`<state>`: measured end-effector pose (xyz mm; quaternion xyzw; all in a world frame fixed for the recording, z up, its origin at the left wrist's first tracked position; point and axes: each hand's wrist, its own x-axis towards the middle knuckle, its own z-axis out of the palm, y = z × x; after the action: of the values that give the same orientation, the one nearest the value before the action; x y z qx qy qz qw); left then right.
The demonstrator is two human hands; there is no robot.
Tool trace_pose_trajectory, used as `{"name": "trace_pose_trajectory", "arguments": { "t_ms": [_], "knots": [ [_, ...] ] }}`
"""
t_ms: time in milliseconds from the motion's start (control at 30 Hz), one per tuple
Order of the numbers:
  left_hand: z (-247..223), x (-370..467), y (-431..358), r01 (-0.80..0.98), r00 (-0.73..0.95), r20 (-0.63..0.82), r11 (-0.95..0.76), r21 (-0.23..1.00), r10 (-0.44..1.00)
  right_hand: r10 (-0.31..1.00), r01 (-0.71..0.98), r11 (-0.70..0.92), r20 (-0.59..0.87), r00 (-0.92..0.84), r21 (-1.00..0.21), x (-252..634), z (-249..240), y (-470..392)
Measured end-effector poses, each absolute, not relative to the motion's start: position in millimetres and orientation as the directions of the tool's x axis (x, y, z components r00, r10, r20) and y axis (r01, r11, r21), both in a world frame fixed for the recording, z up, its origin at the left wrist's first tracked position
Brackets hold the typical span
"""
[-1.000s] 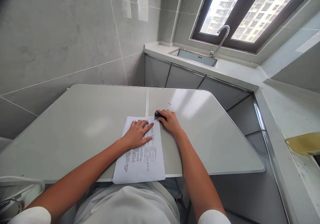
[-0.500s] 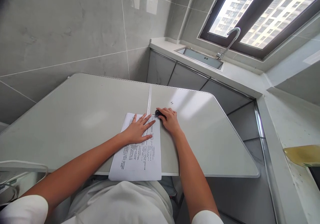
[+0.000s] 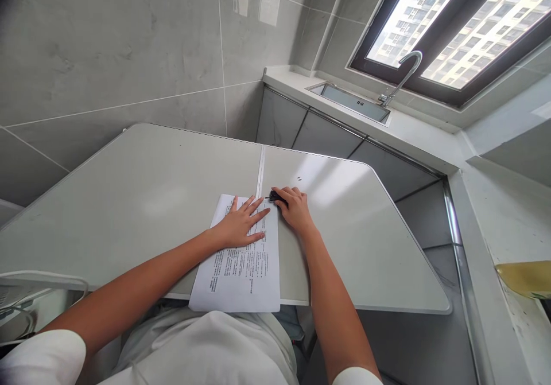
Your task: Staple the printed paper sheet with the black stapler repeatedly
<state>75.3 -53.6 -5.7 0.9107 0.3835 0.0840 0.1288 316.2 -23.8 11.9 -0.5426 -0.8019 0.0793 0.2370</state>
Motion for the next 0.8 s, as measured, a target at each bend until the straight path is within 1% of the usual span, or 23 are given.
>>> {"name": "trace_pose_trajectory", "arguments": {
  "t_ms": [167, 467, 800],
  "knots": [
    [-2.2, 74.9, -53.5, 0.667, 0.703, 0.045, -0.680, 0.305, 0.710, 0.908, 0.840, 0.401, 0.283, -0.309, -0.367, 315.9, 14.2, -24.3],
    [-6.6, 73.7, -53.0, 0.662, 0.691, 0.084, -0.675, 0.326, 0.718, 0.916, 0.846, 0.387, 0.256, -0.308, -0.367, 314.9, 16.0, -23.7],
    [-3.2, 74.4, -53.6, 0.664, 0.699, 0.059, -0.677, 0.318, 0.713, 0.913, 0.843, 0.393, 0.265, -0.311, -0.368, 314.8, 16.3, -23.5]
  ]
}}
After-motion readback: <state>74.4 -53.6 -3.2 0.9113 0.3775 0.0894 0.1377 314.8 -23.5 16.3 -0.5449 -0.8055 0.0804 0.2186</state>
